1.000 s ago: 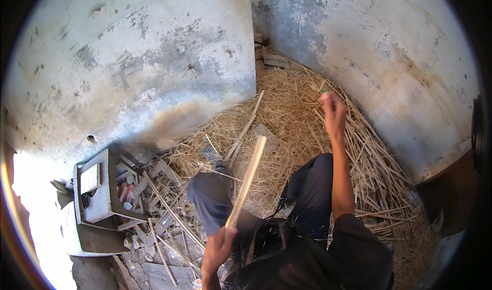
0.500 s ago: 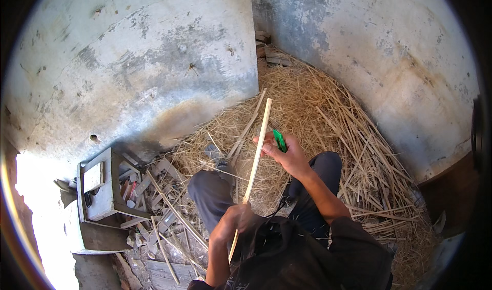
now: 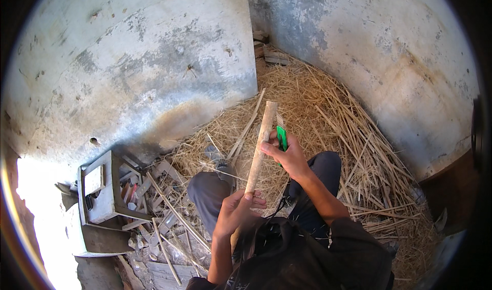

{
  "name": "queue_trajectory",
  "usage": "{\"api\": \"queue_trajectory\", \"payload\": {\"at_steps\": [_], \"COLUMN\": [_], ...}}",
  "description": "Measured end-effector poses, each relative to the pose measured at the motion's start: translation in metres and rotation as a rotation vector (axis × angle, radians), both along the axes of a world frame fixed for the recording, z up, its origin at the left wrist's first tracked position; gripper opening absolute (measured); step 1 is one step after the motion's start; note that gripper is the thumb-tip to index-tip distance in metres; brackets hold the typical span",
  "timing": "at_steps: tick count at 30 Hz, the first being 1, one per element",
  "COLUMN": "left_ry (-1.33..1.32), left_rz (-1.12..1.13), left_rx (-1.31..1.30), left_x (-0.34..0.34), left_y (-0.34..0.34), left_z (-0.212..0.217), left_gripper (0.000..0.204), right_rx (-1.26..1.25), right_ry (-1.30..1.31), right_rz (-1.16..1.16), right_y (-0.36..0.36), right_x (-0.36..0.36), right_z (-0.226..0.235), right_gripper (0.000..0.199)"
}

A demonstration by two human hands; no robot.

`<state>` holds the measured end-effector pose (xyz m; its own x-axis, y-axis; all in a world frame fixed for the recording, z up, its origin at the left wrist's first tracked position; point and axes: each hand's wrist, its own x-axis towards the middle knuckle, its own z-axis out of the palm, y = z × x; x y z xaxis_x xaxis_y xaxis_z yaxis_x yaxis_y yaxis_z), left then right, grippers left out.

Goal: The person sits on a straw-covered floor and uses a machete to split a long bamboo stalk lengthwise. They then switch to a green utility knife to shave and smooth the edges of the split bamboo piece.

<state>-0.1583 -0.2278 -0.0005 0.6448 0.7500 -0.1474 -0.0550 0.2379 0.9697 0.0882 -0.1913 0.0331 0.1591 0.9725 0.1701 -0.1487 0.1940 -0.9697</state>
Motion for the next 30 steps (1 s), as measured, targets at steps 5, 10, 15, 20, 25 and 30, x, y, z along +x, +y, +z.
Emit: {"api": "queue_trajectory", "payload": {"at_steps": [5, 10, 15, 20, 25, 30], "left_ry": [-0.003, -0.024, 0.188, 0.354, 0.344, 0.279], "left_rz": [0.015, 0.038, 0.134, 0.151, 0.305, 0.362], "left_rx": [-0.075, -0.028, 0.292, 0.257, 0.283, 0.244], "left_x": [0.002, 0.006, 0.001, -0.012, -0.007, 0.000], "left_y": [-0.003, -0.002, -0.010, -0.023, -0.024, -0.018], "left_z": [-0.002, -0.001, -0.023, -0.008, 0.007, 0.020], "left_gripper": [0.037, 0.035, 0.026, 0.021, 0.023, 0.025], "right_rx": [0.031, -0.007, -0.016, 0.070, 0.300, 0.479], "right_ry": [0.018, 0.007, 0.030, -0.013, -0.228, -0.833], "right_rz": [-0.011, 0.004, -0.079, -0.059, -0.034, -0.039], "right_y": [0.002, 0.000, 0.004, 0.005, -0.006, -0.024], "right_x": [-0.001, 0.004, 0.009, 0.016, 0.011, 0.005], "right_z": [-0.003, -0.005, -0.005, -0.005, -0.007, -0.003], "right_gripper": [0.024, 0.021, 0.020, 0.023, 0.030, 0.035]}}
